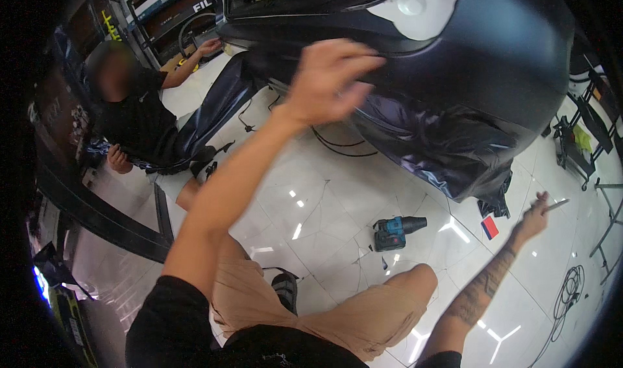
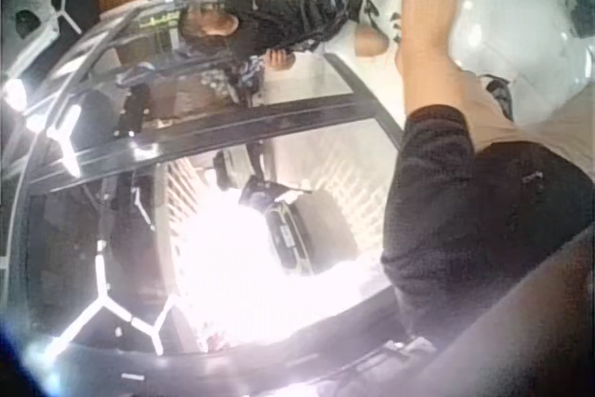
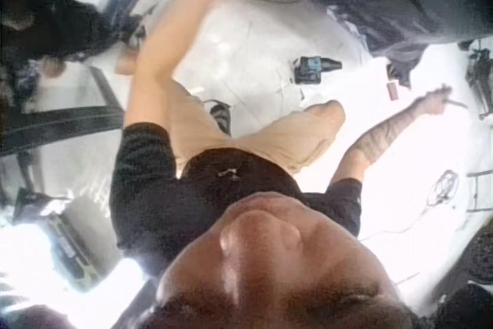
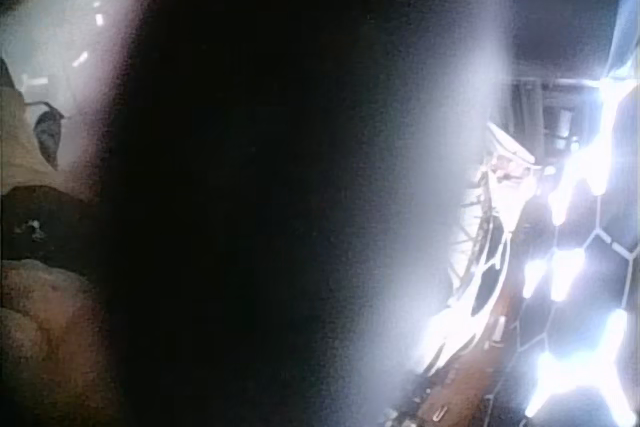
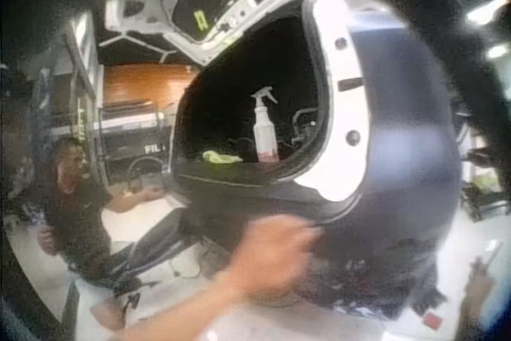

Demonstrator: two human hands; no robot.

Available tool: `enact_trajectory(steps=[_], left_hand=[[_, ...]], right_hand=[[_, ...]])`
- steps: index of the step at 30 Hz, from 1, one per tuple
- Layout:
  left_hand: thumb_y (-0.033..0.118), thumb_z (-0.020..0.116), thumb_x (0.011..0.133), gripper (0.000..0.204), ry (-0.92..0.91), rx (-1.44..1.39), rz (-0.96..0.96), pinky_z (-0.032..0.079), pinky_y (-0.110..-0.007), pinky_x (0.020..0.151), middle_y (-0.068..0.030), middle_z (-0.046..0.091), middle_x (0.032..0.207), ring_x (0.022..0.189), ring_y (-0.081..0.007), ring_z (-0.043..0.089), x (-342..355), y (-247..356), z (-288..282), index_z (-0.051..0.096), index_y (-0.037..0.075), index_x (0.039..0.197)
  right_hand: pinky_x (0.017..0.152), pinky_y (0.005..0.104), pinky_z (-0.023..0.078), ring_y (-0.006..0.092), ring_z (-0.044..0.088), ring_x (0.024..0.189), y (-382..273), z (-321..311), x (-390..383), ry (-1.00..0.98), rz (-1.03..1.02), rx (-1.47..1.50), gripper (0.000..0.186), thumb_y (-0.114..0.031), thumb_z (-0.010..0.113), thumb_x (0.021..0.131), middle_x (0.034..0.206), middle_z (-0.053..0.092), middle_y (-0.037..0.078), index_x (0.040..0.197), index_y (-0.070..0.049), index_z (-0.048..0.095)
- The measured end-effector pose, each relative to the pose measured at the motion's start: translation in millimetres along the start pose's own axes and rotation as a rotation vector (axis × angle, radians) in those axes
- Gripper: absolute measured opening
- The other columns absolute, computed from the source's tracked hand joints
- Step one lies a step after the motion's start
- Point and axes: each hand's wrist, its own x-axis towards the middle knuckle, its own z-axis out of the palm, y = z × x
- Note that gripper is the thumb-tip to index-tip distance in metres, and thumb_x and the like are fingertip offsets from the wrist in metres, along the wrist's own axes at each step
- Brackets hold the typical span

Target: The person kneels on the floor and applies a black vinyl wrap to a car bumper. They use a squeegee to smooth the film and a knife to trim the edges, then peel away the excess material.

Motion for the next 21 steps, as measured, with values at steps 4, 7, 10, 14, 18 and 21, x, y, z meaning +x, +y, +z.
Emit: enact_trajectory(steps=[4,7,10,14,18,21], left_hand=[[0.012,0.063,0.076,0.024,-0.012,0.264,-0.72,0.048,-0.039,0.085,-0.0145,0.067,0.098,0.095,-0.0303,0.062,-160,-165,-85,0.068,0.004,0.098],[0.011,0.062,0.076,0.026,-0.184,0.346,-1.148,0.05,-0.038,0.085,-0.0163,0.068,0.095,0.094,-0.0285,0.065,-217,-250,-108,0.068,0.003,0.1],[0.017,0.066,0.077,0.037,-0.212,0.371,-1.101,0.046,-0.039,0.092,-0.0161,0.068,0.1,0.098,-0.0307,0.064,-249,-325,-127,0.063,0.005,0.112],[0.026,0.072,0.077,0.06,-0.285,0.696,-0.861,0.039,-0.044,0.101,-0.0175,0.066,0.109,0.106,-0.0349,0.06,-256,-377,-98,0.051,0.009,0.13],[0.029,0.075,0.076,0.068,-0.41,0.446,-1.001,0.038,-0.046,0.103,-0.0195,0.064,0.113,0.112,-0.0373,0.057,-232,-382,-70,0.047,0.01,0.135],[0.028,0.073,0.077,0.051,-0.45,0.185,-0.993,0.044,-0.044,0.094,-0.0231,0.063,0.111,0.108,-0.0412,0.057,-233,-401,-93,0.059,0.006,0.121]], right_hand=[[0.049,0.0207,0.021,0.002,0.029,0.056,-138,6,-35,-0.367,-0.211,-0.102,0.044,-0.045,0.052,0.095,0.068,0.041,-0.006,0.106,-0.004,0.063],[0.053,0.0207,0.023,0.0033,0.033,0.061,-228,58,-88,-0.538,-0.441,-0.044,0.04,-0.04,0.048,0.098,0.073,0.041,-0.005,0.111,-0.003,0.058],[0.056,0.021,0.028,0.0047,0.039,0.064,-266,132,-124,-0.672,-0.644,0.02,0.036,-0.035,0.049,0.099,0.077,0.048,-0.004,0.11,-0.002,0.059],[0.059,0.0239,0.034,0.0076,0.043,0.07,-316,234,-173,-0.733,-0.926,-0.055,0.03,-0.031,0.049,0.099,0.077,0.05,-0.003,0.098,-0.003,0.06],[0.056,0.0236,0.031,0.0071,0.04,0.065,-321,302,-171,-0.75,-0.952,-0.209,0.032,-0.033,0.051,0.098,0.07,0.044,-0.004,0.087,-0.004,0.059],[0.053,0.0213,0.028,0.0051,0.037,0.06,-314,332,-169,-0.828,-0.707,-0.173,0.032,-0.034,0.051,0.098,0.066,0.041,-0.006,0.085,-0.006,0.059]])
